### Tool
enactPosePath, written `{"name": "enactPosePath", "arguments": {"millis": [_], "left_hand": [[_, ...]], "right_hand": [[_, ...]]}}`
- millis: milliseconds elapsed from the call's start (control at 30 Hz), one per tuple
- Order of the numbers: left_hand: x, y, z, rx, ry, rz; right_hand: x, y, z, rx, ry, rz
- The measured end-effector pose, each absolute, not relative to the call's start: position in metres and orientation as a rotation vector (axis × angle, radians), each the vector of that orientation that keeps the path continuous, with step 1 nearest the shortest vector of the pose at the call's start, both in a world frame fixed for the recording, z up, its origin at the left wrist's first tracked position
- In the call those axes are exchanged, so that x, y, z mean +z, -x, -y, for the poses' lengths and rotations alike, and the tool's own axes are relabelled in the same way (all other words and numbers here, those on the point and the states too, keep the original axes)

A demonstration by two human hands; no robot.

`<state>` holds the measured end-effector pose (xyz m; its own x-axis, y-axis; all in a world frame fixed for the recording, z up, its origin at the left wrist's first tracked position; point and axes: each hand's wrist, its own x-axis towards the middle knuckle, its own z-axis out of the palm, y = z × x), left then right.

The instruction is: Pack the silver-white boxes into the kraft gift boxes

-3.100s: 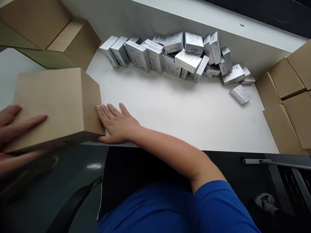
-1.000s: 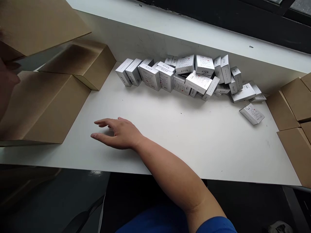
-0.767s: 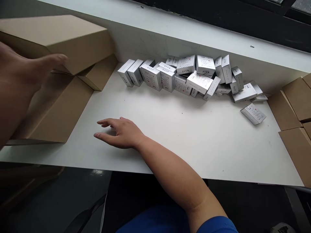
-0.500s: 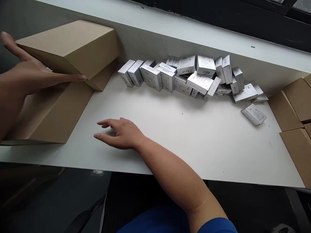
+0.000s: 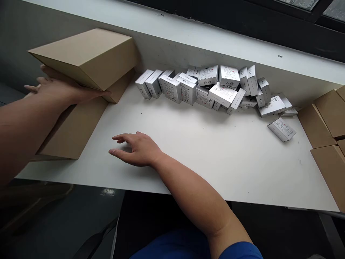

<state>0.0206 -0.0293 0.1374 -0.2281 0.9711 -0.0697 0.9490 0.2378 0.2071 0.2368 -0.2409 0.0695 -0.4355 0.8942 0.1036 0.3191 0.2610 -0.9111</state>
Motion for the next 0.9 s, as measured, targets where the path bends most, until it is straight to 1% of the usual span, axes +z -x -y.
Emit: {"name": "enactPosePath", "arguments": {"millis": [233,467,700,900], "left_hand": [[0.148,-0.031,0.054,0.409,-1.773,-2.389],[0.154,-0.037,0.063,0.48,-1.757,-2.4],[0.17,-0.066,0.076,0.522,-1.815,-2.445],[0.174,-0.079,0.083,0.62,-1.932,-2.375]], "right_hand": [[0.072,-0.236,0.242,1.154,1.1,1.915],[0.07,-0.236,0.242,1.142,1.095,1.907],[0.071,-0.235,0.242,1.133,1.119,1.941],[0.07,-0.234,0.242,1.111,1.111,1.947]]}}
